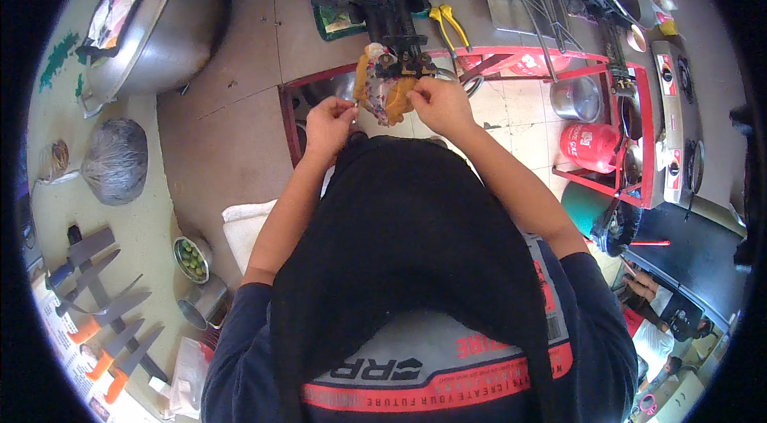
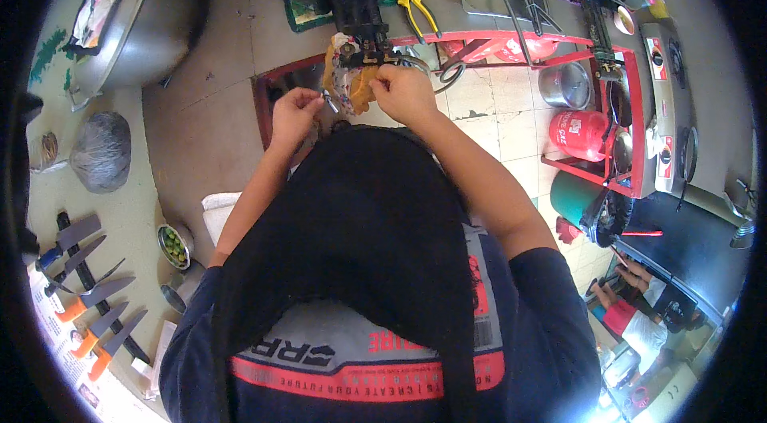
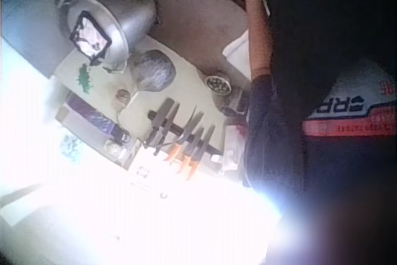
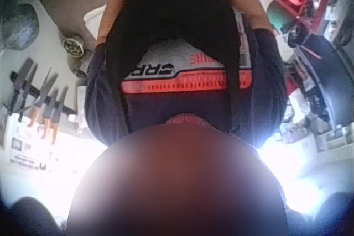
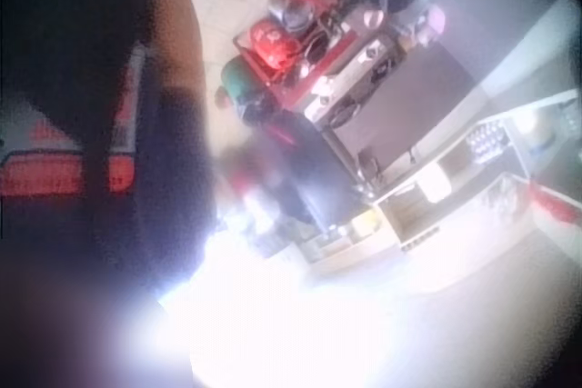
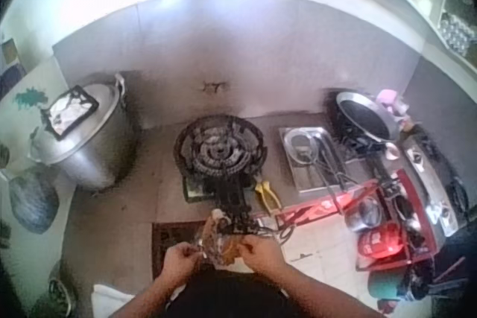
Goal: The person pours a dark liquid from a pot into a small bowl, then uses a cloth to clean and adjust the gas burner assembly on the stove. They manipulate small components of the burner with their hands, repeatedly handling the burner and cloth throughout the clip.
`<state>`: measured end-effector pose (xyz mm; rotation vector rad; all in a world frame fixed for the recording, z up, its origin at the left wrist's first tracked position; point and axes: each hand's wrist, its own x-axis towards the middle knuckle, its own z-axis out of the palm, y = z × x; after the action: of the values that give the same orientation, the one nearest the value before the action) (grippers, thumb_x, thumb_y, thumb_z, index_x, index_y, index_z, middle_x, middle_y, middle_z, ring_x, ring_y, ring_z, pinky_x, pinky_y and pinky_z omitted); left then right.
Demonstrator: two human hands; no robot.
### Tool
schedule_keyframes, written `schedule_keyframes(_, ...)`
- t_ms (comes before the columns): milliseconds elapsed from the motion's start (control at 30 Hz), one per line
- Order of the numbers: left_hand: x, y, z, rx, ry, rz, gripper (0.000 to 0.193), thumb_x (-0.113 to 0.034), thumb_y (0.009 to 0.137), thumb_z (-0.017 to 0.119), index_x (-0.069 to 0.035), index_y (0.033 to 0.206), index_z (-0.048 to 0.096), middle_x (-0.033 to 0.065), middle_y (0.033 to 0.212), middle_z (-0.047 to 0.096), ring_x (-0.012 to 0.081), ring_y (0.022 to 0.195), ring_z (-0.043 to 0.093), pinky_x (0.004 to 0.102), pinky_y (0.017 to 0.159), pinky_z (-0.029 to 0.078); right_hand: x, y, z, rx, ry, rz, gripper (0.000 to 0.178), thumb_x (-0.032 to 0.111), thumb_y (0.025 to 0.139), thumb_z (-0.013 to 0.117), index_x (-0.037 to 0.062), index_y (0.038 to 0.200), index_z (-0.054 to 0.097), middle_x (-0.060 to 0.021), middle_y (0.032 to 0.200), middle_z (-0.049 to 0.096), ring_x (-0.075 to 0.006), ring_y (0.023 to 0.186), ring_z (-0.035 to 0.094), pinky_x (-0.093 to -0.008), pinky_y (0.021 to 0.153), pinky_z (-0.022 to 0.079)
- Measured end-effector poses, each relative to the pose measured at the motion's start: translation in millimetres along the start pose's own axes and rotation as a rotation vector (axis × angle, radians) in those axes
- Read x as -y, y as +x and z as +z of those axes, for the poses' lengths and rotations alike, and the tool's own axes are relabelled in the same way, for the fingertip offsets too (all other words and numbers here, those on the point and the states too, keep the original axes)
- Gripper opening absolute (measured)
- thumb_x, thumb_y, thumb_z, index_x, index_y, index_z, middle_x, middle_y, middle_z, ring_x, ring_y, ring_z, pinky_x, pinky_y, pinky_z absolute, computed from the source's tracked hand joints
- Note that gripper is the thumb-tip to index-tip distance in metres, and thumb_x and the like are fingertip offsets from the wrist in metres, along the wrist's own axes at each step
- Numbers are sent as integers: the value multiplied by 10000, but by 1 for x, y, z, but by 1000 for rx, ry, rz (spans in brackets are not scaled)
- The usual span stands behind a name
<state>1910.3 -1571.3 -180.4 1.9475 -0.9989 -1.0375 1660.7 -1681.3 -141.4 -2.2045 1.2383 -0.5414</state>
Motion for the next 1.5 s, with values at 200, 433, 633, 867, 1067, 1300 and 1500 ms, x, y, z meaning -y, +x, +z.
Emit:
schedule_keyframes(200, -29, 7, -17, 7, -279, -6, 196, -70, 986, 760, 19, 1154, 717, 88, 1002, 779, 137, 809, 697, 293, 735, 566, -6, -7, -16, 34, 35, 107, 224, 290, 946, 742, 69, 962, 774, -168, 826, 746, -385, 775, 729, -501, 714, 565)
schedule_keyframes(433, -60, -6, -4, 98, -467, -18, 194, -76, 1018, 717, -9, 1197, 691, 93, 1086, 788, 131, 883, 695, 291, 795, 562, 4, 8, 7, 166, 146, 126, 297, 327, 959, 756, 31, 949, 781, -201, 865, 750, -373, 809, 737, -463, 733, 562)
schedule_keyframes(633, -80, -13, -9, 105, -502, -10, 202, -93, 1024, 715, -5, 1201, 677, 101, 1072, 794, 133, 836, 682, 289, 772, 548, -9, -1, 4, 133, 17, 274, 323, 393, 950, 722, 84, 980, 813, -192, 882, 767, -423, 866, 744, -524, 803, 592)
schedule_keyframes(867, -104, -24, -23, 169, -723, 24, 187, -73, 1020, 714, -15, 1195, 691, 90, 1049, 784, 134, 813, 669, 299, 767, 539, 4, -31, -61, -139, 49, 38, 264, 242, 992, 754, 48, 1158, 822, -170, 833, 755, -272, 714, 726, -372, 689, 565)
schedule_keyframes(1067, -142, -36, -31, 419, -1071, 67, 181, -95, 1017, 701, -35, 1186, 679, 91, 1038, 757, 173, 786, 663, 322, 748, 535, 63, -27, -118, -418, 255, -256, 209, 71, 886, 825, 37, 1092, 824, -122, 767, 706, -234, 652, 688, -336, 596, 536)
schedule_keyframes(1300, -200, -63, -22, 609, -1207, 125, 170, -111, 1014, 708, -48, 1169, 683, 84, 999, 734, 193, 778, 649, 333, 727, 523, 127, -24, -167, -588, 367, -489, 144, -36, 809, 828, 10, 942, 799, -99, 834, 739, -156, 643, 673, -271, 567, 511)
schedule_keyframes(1500, -227, -80, -16, 568, -1120, 170, 148, -134, 1026, 707, -49, 1147, 693, 84, 1006, 736, 190, 786, 646, 338, 734, 521, 138, -17, -172, -769, 291, -687, 156, 10, 748, 804, 36, 897, 764, -78, 775, 699, -252, 656, 692, -367, 563, 529)
